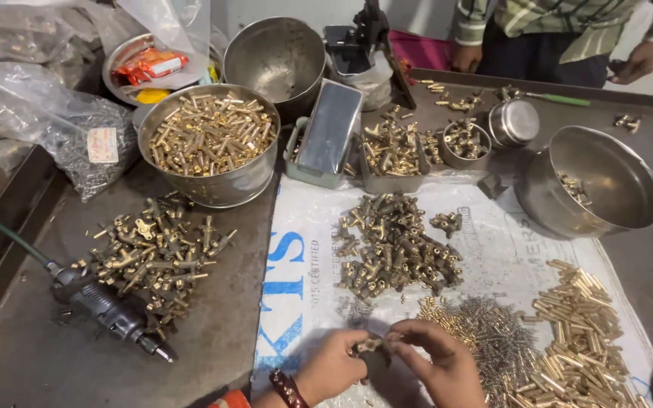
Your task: Assembling small brass fittings with springs on a fabrication workbench.
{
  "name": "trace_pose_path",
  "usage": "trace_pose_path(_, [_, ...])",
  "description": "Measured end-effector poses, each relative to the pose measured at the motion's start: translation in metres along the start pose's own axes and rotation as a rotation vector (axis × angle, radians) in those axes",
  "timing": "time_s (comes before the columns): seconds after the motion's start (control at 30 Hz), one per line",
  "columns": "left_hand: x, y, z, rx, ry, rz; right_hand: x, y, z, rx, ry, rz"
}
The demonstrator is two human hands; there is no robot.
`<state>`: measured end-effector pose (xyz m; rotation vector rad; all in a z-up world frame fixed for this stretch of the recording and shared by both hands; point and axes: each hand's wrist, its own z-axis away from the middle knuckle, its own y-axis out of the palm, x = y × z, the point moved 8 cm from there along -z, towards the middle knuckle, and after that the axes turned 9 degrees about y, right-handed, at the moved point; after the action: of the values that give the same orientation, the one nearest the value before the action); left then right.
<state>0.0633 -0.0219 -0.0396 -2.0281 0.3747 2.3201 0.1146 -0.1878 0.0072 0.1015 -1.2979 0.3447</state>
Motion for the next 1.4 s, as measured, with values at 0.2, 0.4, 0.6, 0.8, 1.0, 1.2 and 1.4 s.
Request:
trace_pose_path(0.2, [0.002, 0.014, 0.003, 0.062, 0.114, -0.044, 0.028, 0.025, 0.011, 0.062, -0.252, 0.293])
trace_pose_path(0.4, [0.021, 0.015, -0.001, 0.052, -0.025, 0.061, 0.03, 0.022, 0.016, 0.055, -0.317, 0.357])
trace_pose_path(0.6, [0.036, 0.014, -0.003, 0.118, 0.002, 0.095, 0.021, 0.014, 0.01, 0.085, -0.262, 0.407])
trace_pose_path(0.8, [-0.025, 0.004, 0.002, 0.102, -0.055, 0.135, 0.057, -0.12, -0.007, -0.501, -0.335, 0.828])
trace_pose_path(1.0, [-0.04, 0.002, 0.004, 0.152, -0.114, 0.035, -0.065, -0.289, -0.003, -0.852, -0.127, 1.398])
trace_pose_path(1.2, [-0.011, 0.009, 0.0, 0.203, -0.152, 0.066, -0.054, -0.278, 0.022, -0.891, 0.049, 1.401])
trace_pose_path(1.4, [-0.02, 0.006, 0.005, 0.109, -0.21, 0.043, -0.002, -0.25, 0.028, -0.855, 0.15, 1.236])
